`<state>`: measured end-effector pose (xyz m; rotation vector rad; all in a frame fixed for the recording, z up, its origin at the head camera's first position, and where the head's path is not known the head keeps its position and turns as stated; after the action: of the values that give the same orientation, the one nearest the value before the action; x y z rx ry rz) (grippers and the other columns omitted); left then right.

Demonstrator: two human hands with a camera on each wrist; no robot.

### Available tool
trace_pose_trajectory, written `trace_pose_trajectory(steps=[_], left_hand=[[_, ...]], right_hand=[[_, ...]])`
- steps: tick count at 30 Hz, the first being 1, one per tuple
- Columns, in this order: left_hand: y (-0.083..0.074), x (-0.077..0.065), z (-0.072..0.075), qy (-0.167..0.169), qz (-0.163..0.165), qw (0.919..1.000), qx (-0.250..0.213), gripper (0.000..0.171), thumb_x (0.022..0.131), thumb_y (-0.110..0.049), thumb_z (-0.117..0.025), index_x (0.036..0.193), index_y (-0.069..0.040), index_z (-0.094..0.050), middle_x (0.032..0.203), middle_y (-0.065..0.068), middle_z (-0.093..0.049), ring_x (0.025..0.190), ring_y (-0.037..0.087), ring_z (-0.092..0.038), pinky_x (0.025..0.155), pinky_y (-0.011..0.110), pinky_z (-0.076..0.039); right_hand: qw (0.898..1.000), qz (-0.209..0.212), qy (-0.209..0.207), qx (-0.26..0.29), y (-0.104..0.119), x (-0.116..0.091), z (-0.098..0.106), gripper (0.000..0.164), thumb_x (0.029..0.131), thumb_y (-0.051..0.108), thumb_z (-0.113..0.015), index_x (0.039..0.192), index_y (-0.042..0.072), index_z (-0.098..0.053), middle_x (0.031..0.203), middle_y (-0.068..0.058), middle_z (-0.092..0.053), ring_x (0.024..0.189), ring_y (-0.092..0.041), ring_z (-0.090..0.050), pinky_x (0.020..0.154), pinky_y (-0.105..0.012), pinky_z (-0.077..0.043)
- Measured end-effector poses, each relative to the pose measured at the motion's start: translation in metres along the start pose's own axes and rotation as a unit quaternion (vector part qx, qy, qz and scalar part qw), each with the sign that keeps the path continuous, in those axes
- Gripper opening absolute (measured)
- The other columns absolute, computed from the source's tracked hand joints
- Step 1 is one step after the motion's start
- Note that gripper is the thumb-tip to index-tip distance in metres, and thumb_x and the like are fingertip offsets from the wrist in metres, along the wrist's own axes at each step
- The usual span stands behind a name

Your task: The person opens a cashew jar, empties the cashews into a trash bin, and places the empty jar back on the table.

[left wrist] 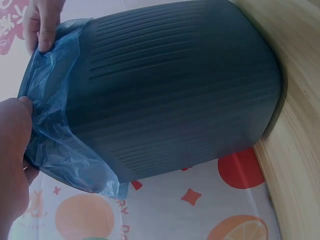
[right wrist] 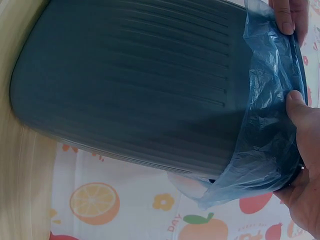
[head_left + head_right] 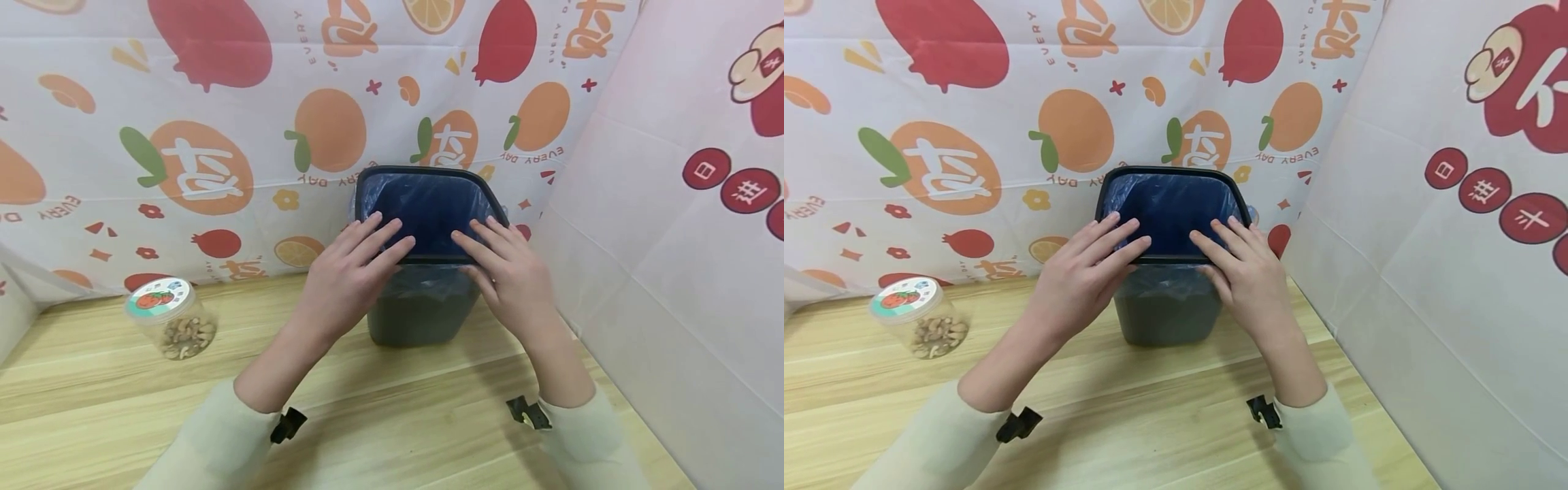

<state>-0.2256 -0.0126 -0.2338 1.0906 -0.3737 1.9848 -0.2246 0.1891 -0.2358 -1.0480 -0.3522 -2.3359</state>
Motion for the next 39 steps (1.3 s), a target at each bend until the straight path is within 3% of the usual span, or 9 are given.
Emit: trace_pose_trajectory(steps=[18,31,39], left_hand=[[0.004,-0.012,0.017,-0.005,0.008,0.9999,0.006,0.042,0.093,-0.013,-0.070,0.134,-0.020,-0.064,0.142,0.009,-0.059,0.138,0.030,-0.048,0.113,0.049,-0.040],[0.007,-0.020,0.030,-0.020,0.012,0.9997,0.011,0.044,0.090,-0.012,-0.073,0.133,-0.019,-0.065,0.139,0.010,-0.061,0.136,0.031,-0.050,0.110,0.051,-0.043],[0.011,-0.024,0.036,-0.012,0.012,0.9997,0.016,0.045,0.089,-0.010,-0.074,0.133,-0.017,-0.065,0.140,0.011,-0.060,0.137,0.032,-0.049,0.109,0.052,-0.043]], right_hand=[[1.000,0.011,0.011,0.021,0.012,0.007,-0.009,0.049,0.092,0.023,-0.072,0.139,0.026,-0.061,0.140,-0.010,-0.060,0.139,-0.032,-0.047,0.116,-0.054,-0.033],[0.999,0.018,0.000,0.049,0.022,0.013,-0.015,0.048,0.089,0.021,-0.075,0.136,0.025,-0.064,0.138,-0.010,-0.061,0.137,-0.033,-0.049,0.116,-0.055,-0.033],[0.998,0.035,-0.017,0.049,0.030,0.017,-0.018,0.046,0.088,0.023,-0.076,0.133,0.024,-0.066,0.137,-0.010,-0.063,0.135,-0.033,-0.051,0.114,-0.057,-0.035]])
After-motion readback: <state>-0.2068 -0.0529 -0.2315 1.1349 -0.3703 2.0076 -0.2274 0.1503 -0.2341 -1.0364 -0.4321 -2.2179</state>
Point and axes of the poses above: each hand's wrist, its own x-axis towards the middle knuckle, its own z-axis out of the back of the hand, y = z × x, the point moved 8 cm from there along x, towards the middle knuckle
